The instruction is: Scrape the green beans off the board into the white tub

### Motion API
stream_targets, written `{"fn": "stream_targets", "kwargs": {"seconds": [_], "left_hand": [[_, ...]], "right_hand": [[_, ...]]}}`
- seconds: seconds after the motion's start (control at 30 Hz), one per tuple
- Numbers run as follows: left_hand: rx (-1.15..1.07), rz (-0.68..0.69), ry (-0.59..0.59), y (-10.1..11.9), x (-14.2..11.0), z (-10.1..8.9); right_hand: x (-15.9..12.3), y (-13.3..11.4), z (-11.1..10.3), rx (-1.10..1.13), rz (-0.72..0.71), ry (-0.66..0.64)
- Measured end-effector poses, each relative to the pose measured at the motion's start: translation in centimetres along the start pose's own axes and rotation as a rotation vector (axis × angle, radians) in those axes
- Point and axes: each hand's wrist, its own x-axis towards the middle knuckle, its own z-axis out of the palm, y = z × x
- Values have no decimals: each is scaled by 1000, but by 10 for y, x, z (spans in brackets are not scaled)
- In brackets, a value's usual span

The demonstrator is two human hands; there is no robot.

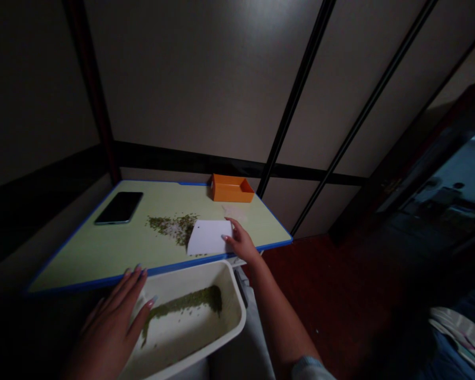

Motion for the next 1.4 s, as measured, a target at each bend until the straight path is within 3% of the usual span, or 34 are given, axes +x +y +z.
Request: {"fn": "stream_targets", "kwargs": {"seconds": [0.17, 0.37, 0.87, 1.17, 1.4], "left_hand": [[-3, -14, -9, 1, 1, -1], [-24, -42, -62, 1, 0, -2], [-70, -36, -16, 0, -2, 0], [-50, -44, -48, 1, -1, -2], [-62, -71, -60, 3, 0, -4]], "right_hand": [[1, 1, 1, 17, 33, 2], [1, -3, -6, 86, 32, 94], [-6, -7, -11, 97, 9, -30], [-3, -1, -6, 69, 7, 44], [-2, -1, 2, 0, 0, 25]]}}
